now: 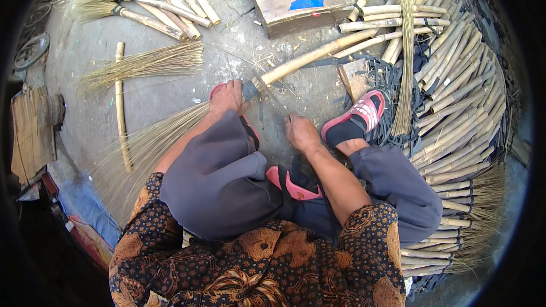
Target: The person assembles a broom by bundling straw, inserting a bamboo handle, and securing it with a knife and black straps. They repeat the process for multiple brooms, placing finished units aside.
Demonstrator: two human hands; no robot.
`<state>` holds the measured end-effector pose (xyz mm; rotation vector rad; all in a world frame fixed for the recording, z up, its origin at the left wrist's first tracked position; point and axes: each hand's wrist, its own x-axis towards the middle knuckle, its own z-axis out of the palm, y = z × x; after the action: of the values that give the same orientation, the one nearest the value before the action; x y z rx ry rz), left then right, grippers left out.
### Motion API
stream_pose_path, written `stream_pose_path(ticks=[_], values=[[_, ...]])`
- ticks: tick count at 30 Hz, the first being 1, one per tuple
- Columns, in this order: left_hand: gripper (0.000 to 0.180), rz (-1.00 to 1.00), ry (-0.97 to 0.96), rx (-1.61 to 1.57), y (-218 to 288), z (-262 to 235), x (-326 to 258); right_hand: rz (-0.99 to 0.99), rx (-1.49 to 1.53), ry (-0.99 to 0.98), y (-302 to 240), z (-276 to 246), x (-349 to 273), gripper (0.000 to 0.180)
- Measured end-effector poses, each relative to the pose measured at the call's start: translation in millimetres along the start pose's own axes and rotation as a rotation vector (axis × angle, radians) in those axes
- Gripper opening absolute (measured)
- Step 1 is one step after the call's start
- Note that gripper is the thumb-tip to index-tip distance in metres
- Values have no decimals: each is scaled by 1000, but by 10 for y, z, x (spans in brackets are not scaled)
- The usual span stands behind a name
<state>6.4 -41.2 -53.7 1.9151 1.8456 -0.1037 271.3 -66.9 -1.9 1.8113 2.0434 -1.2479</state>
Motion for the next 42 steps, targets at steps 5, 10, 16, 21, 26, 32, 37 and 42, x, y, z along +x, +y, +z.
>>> stream_pose_path(ticks=[5,10,16,21,26,32,37,42], values=[[67,27,-73,-66,15,-212,6,10,19,55,12,28,-7,32],[67,-17,-179,-155,99,-320,-44,-5,20,65,66,93,-29,33],[90,-131,-42,35,-107,-267,-175,424,566,174,139,156,-15,34],[94,-84,-426,-328,-218,-559,-157,-136,-159,750,-126,79,89,45],[79,-20,-183,-86,-13,-421,-319,-574,-64,391,-634,7,394,49],[32,82,136,126,-2,-56,-523,-735,-108,307,-679,-44,721,20],[28,55,98,120,68,-54,-496,-506,-46,288,-690,55,900,14],[31,102,179,122,96,-70,-546,-17,-120,344,-838,-172,1464,23]])
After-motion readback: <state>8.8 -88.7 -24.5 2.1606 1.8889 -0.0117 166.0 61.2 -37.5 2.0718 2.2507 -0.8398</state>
